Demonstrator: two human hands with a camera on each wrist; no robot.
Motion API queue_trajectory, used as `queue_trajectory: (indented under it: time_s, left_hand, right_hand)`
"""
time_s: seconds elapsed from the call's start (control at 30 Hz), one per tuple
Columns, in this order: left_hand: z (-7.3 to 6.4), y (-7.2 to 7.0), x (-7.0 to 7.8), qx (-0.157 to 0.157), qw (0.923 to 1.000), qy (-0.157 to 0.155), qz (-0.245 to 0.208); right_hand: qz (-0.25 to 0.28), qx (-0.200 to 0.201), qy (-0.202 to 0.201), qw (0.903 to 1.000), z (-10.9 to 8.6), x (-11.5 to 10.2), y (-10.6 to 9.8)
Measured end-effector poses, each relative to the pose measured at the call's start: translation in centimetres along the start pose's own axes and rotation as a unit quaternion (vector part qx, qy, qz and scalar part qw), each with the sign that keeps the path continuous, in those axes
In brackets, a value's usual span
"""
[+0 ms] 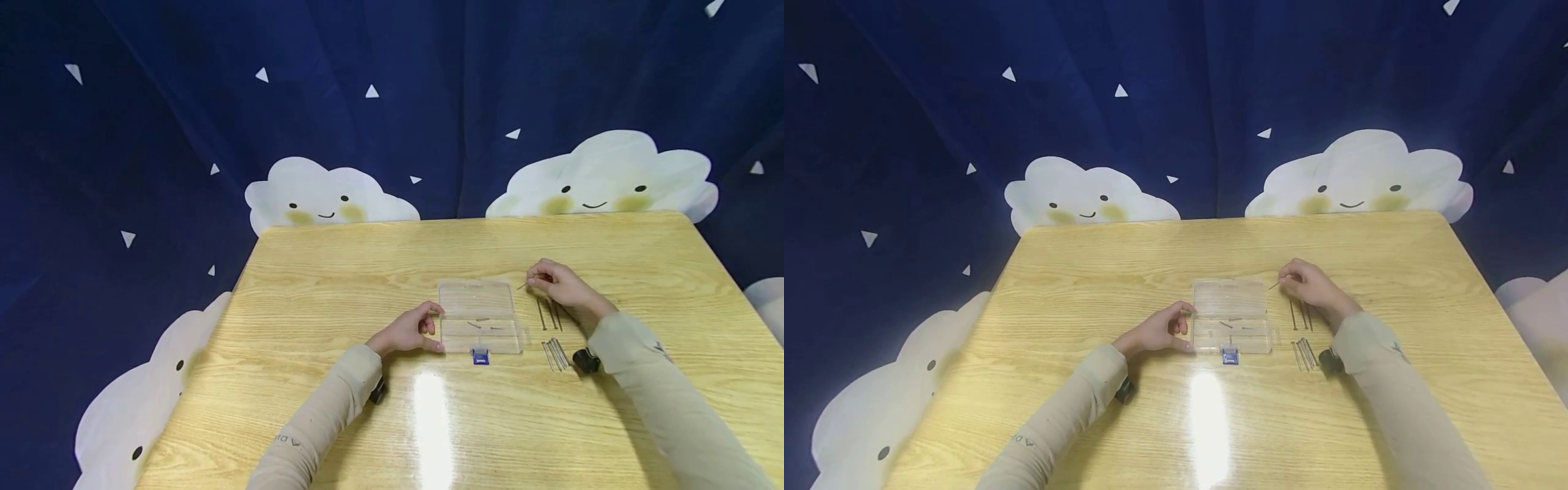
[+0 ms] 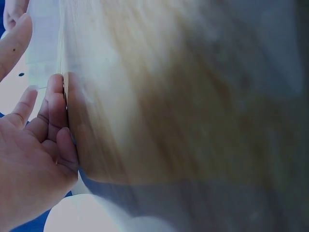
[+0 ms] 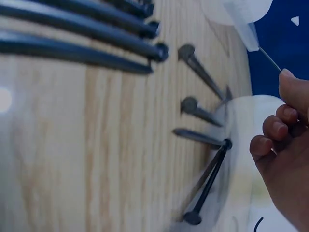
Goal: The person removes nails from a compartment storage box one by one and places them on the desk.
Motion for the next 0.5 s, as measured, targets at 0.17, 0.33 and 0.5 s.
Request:
queue_trajectory:
  time_s: [0.17, 0.33, 0.5]
  left_hand:
    - [0.0, 0.0, -0.2, 0.002, 1.0000, 0.001, 0.003]
    - [0.0, 0.0, -0.2, 0.003, 1.0000, -0.001, 0.002]
    - [0.1, -0.1, -0.2, 0.002, 1.0000, 0.003, -0.001]
  right_hand:
    - [-0.012, -0.031, 0.045, 0.9985, 0.1, 2.0, 0.7]
    - [-0.033, -0.020, 0.040, 0.9985, 0.2, 2.9, 0.9]
    - [-0.064, -0.007, 0.014, 0.9978, 0.5, 3.0, 0.9]
Point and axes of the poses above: each hand's wrist, its own z-axis towards the middle knuckle, its own y-axis out of the palm, x = y × z, the point moved 5 cm from there along z, towards the middle knuckle, and after that the axes turned 13 degrees about -z, right-handed, at the moved point
